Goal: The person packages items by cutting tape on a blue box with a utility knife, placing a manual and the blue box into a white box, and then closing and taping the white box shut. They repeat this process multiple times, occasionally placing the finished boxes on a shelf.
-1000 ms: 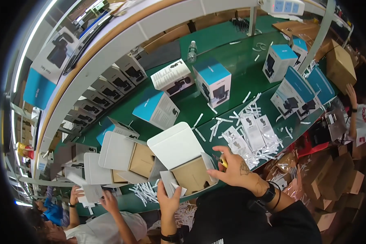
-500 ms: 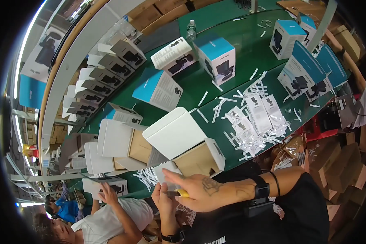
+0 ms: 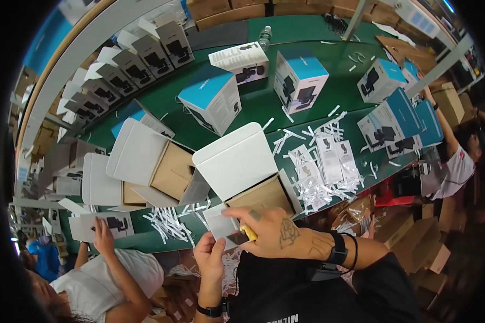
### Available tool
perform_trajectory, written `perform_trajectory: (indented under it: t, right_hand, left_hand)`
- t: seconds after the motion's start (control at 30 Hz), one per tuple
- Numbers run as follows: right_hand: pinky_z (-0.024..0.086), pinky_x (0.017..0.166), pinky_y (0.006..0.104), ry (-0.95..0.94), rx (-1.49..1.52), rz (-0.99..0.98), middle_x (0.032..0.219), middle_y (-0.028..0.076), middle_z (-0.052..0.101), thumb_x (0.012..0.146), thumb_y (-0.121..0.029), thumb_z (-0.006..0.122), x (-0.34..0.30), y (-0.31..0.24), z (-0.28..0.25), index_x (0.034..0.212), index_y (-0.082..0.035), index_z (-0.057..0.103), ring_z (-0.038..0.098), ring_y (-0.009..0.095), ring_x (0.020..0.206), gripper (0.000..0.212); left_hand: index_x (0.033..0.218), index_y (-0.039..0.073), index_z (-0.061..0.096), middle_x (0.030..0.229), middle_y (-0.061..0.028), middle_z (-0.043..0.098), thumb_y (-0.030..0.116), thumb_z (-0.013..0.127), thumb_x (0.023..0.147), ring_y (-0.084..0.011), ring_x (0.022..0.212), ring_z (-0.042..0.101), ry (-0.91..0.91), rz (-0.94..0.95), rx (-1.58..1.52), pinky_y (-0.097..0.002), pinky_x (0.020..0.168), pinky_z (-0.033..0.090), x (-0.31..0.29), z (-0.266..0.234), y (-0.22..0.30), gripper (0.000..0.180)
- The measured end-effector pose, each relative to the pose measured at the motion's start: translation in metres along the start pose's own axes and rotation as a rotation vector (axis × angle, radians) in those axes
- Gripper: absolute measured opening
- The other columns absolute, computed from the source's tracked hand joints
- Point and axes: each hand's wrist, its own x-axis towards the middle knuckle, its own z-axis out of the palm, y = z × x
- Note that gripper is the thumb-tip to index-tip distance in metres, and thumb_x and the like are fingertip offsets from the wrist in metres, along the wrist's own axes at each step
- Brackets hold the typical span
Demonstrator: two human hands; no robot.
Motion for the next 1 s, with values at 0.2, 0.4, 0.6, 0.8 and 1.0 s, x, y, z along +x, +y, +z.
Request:
perform_trajectory:
  t: [0.2,0.4,0.6,0.8,1.0]
  right_hand:
    - [0.054,0.058,0.0355,-0.09,-0.2,-0.116,0.078,0.005,0.067,0.08,-0.019,0.083,0.001,0.0,0.009,0.131,-0.014,0.061,0.068,0.026,0.064,0.056]
    - [0.054,0.059,0.0323,0.011,-0.04,0.091,0.082,0.006,0.068,0.083,-0.016,0.081,-0.003,-0.005,0.009,0.127,-0.011,0.062,0.07,0.024,0.069,0.048]
    - [0.05,0.063,0.0283,0.326,0.156,-0.068,0.08,0.003,0.061,0.078,0.001,0.078,-0.054,-0.004,-0.061,0.121,-0.007,0.064,0.062,0.017,0.067,0.046]
    - [0.045,0.066,0.0276,0.244,0.392,0.654,0.08,-0.002,0.049,0.074,-0.013,0.089,-0.062,0.069,-0.026,0.137,-0.005,0.045,0.049,0.012,0.07,0.077]
    - [0.045,0.065,0.028,0.189,0.263,0.56,0.088,0.002,0.053,0.078,-0.021,0.088,-0.053,0.078,-0.018,0.143,-0.004,0.034,0.05,0.012,0.07,0.087]
  left_hand:
    - [0.118,-0.007,0.066,0.102,-0.0054,0.071,0.002,0.066,0.096,-0.0086,0.088,0.064,0.027,-0.001,-0.03,-0.0213,0.078,0.049,0.003,-0.011,0.008,0.024]
    - [0.117,-0.008,0.067,0.099,-0.0063,0.071,0.003,0.064,0.097,-0.0085,0.086,0.063,0.039,0.073,0.13,-0.0226,0.076,0.05,0.011,-0.004,0.012,0.023]
    - [0.118,-0.01,0.066,0.105,-0.0125,0.073,0.004,0.059,0.1,-0.0129,0.093,0.066,0.076,0.204,0.407,-0.0266,0.083,0.052,0.01,0.004,0.012,0.024]
    - [0.132,-0.007,0.058,0.149,-0.0306,0.048,0.021,0.067,0.096,-0.0441,0.14,0.046,-0.18,0.583,0.66,-0.0506,0.113,0.038,0.039,0.061,0.021,0.047]
    - [0.148,-0.001,0.042,0.16,-0.0328,0.027,0.041,0.074,0.089,-0.0556,0.146,0.029,-0.349,0.819,1.402,-0.0666,0.115,0.024,0.04,0.09,0.0,0.079]
